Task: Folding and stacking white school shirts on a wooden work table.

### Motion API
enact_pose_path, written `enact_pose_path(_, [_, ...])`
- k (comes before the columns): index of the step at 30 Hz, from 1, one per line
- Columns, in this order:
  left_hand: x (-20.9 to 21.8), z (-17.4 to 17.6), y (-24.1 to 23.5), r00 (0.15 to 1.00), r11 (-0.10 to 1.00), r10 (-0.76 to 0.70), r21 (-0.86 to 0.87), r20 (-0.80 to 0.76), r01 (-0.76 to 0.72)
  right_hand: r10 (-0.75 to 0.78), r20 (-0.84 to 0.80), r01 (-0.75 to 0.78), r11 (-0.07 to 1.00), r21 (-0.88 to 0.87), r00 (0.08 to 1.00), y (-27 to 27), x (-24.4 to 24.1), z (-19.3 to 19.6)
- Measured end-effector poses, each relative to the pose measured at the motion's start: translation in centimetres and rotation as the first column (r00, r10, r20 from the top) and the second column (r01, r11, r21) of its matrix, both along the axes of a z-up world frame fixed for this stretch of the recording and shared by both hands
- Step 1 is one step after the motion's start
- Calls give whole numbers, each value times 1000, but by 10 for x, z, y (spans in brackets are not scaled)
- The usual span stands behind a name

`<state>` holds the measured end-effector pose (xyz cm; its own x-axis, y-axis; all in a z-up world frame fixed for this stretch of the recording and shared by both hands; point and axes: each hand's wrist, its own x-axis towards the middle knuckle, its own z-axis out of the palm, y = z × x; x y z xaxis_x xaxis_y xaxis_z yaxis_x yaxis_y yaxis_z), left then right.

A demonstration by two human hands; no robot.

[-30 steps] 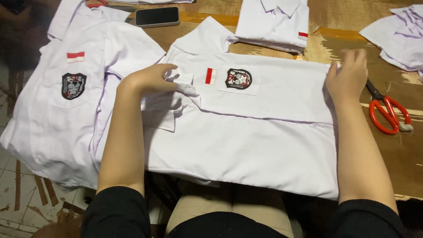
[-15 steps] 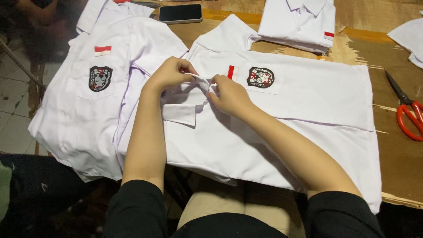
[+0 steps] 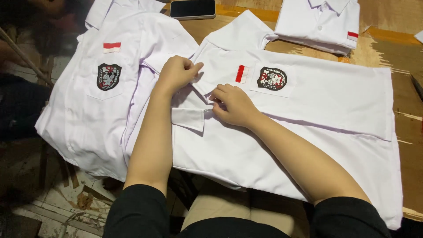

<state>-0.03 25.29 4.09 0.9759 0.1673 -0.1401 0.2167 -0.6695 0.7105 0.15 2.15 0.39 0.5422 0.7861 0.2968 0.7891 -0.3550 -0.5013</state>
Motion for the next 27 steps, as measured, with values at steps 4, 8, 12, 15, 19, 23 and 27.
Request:
enact_pose_path(4, [7,-2,-10,987,985,57,155,153,-81,-24,-66,26,999,23,998,1,1,2])
enact_pose_path(8, [15,-13,-7,987,980,79,172,137,-102,-32,-81,33,999,17,996,3,4,-5])
enact_pose_path(12, [17,-19,-12,980,967,159,179,124,-179,-54,-112,56,998,18,992,3,0,2])
enact_pose_path(15, [14,-17,-17,966,965,198,142,168,-223,-62,-125,64,998,9,990,4,0,2])
enact_pose_path(19, [18,-14,-9,932,954,290,8,216,-299,-40,-117,46,998,44,992,3,2,-3])
enact_pose_path(23, [27,-23,22,778,897,441,-243,447,-369,-7,-118,20,994,106,993,2,3,-6])
enact_pose_path(27, [32,-42,58,671,876,482,-303,563,-376,0,-133,15,993,115,991,1,2,-6])
